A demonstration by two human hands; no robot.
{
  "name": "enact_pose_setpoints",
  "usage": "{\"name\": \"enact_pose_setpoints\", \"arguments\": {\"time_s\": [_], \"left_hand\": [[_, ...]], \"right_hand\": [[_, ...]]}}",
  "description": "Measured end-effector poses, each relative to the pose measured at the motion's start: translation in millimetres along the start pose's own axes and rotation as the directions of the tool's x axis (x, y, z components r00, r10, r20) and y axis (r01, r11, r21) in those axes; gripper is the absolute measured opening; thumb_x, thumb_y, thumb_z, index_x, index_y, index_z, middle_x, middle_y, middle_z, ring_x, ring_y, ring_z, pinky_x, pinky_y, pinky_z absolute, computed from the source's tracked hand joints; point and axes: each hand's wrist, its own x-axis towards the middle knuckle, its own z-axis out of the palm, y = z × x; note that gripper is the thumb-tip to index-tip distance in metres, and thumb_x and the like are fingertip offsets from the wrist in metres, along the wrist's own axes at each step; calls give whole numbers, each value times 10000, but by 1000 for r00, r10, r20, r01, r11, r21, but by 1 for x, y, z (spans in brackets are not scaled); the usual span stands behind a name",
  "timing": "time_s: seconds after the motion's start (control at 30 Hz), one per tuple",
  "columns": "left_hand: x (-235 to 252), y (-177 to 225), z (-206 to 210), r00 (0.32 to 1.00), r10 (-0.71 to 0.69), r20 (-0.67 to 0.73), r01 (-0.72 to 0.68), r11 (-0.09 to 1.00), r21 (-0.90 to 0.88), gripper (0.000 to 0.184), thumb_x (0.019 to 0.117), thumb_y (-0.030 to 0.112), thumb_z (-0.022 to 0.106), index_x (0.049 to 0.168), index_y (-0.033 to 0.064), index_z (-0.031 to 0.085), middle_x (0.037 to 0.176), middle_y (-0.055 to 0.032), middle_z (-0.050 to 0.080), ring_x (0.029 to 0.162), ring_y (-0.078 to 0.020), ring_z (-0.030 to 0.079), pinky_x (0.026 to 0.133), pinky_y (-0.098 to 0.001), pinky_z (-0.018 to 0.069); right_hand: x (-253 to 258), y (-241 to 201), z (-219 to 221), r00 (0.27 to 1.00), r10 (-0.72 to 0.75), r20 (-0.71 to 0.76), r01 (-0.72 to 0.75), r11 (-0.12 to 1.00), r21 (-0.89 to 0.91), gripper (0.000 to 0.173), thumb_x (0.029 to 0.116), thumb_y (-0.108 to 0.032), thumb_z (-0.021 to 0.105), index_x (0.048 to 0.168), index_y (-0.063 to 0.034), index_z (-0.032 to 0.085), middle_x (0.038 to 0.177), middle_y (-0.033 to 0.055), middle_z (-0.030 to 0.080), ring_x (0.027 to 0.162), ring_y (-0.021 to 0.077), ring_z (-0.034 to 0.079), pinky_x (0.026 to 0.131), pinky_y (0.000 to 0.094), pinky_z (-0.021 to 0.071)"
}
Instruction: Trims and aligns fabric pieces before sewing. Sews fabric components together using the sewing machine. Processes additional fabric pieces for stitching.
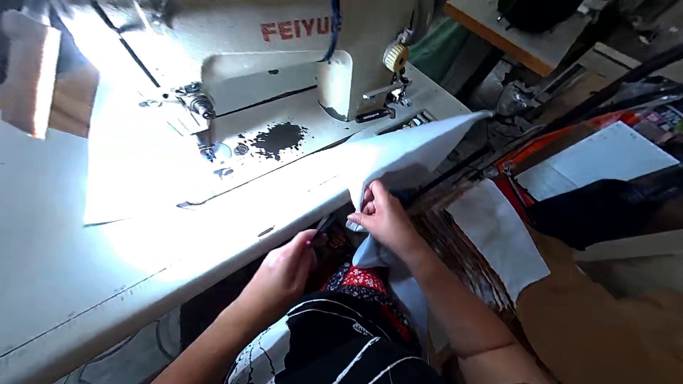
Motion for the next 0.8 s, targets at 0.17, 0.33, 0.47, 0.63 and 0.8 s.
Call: {"name": "enact_pose_setpoints", "arguments": {"time_s": [0.17, 0.33, 0.47, 0.63, 0.8], "left_hand": [[1, 2, 13, 992, -51, 117, 49, 999, 24, 470, 1092, 335, 373, 1401, 90, 629, 1108, -157, 725, 986, -274, 702, 887, -485, 547], [4, -10, 20, 999, -45, 10, 46, 999, -27, 391, 956, 325, 624, 1248, 91, 736, 965, -69, 747, 859, -143, 692, 808, -373, 564], [9, -7, 12, 981, -149, 127, 162, 982, -98, 385, 978, 332, 602, 1241, 83, 732, 1022, -62, 761, 937, -122, 710, 879, -395, 557], [15, -3, 12, 973, -165, 160, 191, 968, -164, 357, 983, 321, 599, 1220, 95, 741, 1055, -21, 765, 989, -44, 698, 914, -320, 543], [17, -4, 16, 979, -152, 137, 176, 967, -185, 323, 984, 294, 610, 1195, 96, 753, 1041, -7, 768, 961, -24, 698, 903, -300, 548]], "right_hand": [[-20, 18, 14, 984, -179, -8, 171, 926, 337, 144, 897, 48, 656, 1014, -14, 600, 921, 45, 735, 820, 61, 699, 755, 242, 583], [-21, 17, 2, 966, -166, 199, 85, 929, 360, 354, 865, 58, 637, 1214, 6, 670, 1167, 93, 701, 837, 50, 685, 760, 233, 592], [-20, 16, -3, 927, -188, 326, 55, 925, 377, 448, 841, 61, 628, 1287, 22, 641, 1241, 109, 682, 865, 38, 682, 775, 219, 583], [-18, 15, 1, 905, -231, 357, 49, 891, 452, 446, 827, 60, 626, 1270, 11, 648, 1177, 94, 701, 914, 47, 688, 820, 233, 587], [-19, 16, 2, 904, -227, 363, 33, 882, 470, 447, 827, 63, 630, 1271, 18, 647, 1173, 99, 706, 937, 55, 697, 847, 237, 591]]}}
